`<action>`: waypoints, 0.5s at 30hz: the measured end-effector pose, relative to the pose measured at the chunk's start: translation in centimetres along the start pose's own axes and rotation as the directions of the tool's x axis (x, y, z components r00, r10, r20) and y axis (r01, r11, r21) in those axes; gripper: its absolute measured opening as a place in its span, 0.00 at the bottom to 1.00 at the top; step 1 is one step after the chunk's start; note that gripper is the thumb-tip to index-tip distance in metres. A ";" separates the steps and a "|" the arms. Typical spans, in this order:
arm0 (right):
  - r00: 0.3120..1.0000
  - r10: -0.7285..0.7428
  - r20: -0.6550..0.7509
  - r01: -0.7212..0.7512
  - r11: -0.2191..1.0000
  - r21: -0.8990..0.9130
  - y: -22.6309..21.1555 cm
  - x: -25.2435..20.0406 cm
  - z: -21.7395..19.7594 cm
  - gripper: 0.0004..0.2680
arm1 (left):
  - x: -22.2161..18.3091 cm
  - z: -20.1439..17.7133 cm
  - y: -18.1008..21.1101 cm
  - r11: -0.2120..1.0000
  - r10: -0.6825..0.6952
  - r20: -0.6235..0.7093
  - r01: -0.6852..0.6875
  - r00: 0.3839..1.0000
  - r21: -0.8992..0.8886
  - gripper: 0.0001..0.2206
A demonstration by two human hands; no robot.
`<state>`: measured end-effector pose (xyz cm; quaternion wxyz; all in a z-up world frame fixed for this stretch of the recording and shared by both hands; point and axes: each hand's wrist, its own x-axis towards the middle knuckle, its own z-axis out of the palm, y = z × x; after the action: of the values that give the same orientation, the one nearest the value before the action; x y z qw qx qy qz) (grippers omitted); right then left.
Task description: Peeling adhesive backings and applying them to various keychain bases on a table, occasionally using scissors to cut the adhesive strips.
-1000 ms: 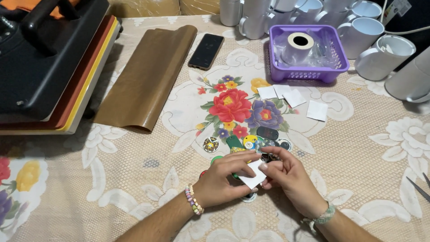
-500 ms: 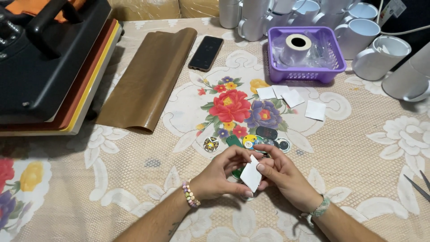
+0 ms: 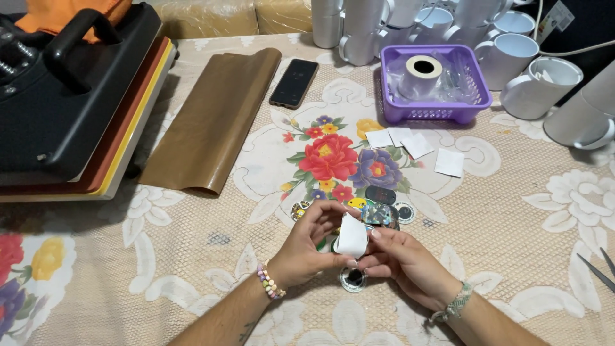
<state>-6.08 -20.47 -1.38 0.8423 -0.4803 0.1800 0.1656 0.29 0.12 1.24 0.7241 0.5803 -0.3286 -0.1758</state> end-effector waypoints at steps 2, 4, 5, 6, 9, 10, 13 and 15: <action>0.999 0.020 0.026 -0.020 1.000 -0.017 0.1 0.1 -0.3 0.11 | 0.0 0.0 -0.3 1.000 0.019 0.009 -0.019 1.000 -0.016 0.31; 1.000 0.016 0.026 -0.016 1.000 -0.004 0.3 0.3 -0.8 0.10 | -0.1 0.0 0.0 1.000 0.017 0.019 -0.017 1.000 -0.014 0.31; 1.000 0.012 0.027 -0.012 1.000 0.008 0.5 0.4 -1.0 0.09 | -0.1 0.1 0.1 1.000 0.015 0.029 -0.014 0.999 -0.013 0.31; 1.000 0.013 0.027 -0.013 1.000 0.008 0.3 0.2 -0.8 0.09 | -0.1 0.1 0.1 1.000 0.014 0.028 -0.014 1.000 -0.014 0.31; 0.997 -0.031 0.075 0.033 0.999 -0.027 -0.3 -0.2 -0.3 0.06 | -0.1 -0.1 0.0 1.000 0.018 0.032 -0.017 0.999 -0.019 0.29; 0.997 -0.035 0.063 0.039 0.997 -0.064 -0.4 -0.3 -0.1 0.06 | -0.1 -0.2 -0.1 0.999 -0.003 0.017 0.004 1.000 -0.042 0.30; 0.994 -0.102 0.041 0.106 0.988 -0.110 -0.5 -0.1 -0.5 0.06 | 0.3 -0.8 -0.1 0.997 -0.006 -0.019 0.004 1.000 -0.079 0.32; 0.986 -0.164 0.030 0.166 0.979 -0.120 -1.0 0.1 -0.9 0.06 | 0.5 -1.3 -0.2 0.995 0.013 -0.040 -0.017 0.999 -0.093 0.32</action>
<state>-5.73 -21.72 -1.12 0.8239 -0.5426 0.1208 0.1106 1.56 0.68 1.05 0.7582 0.5467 -0.3098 -0.1742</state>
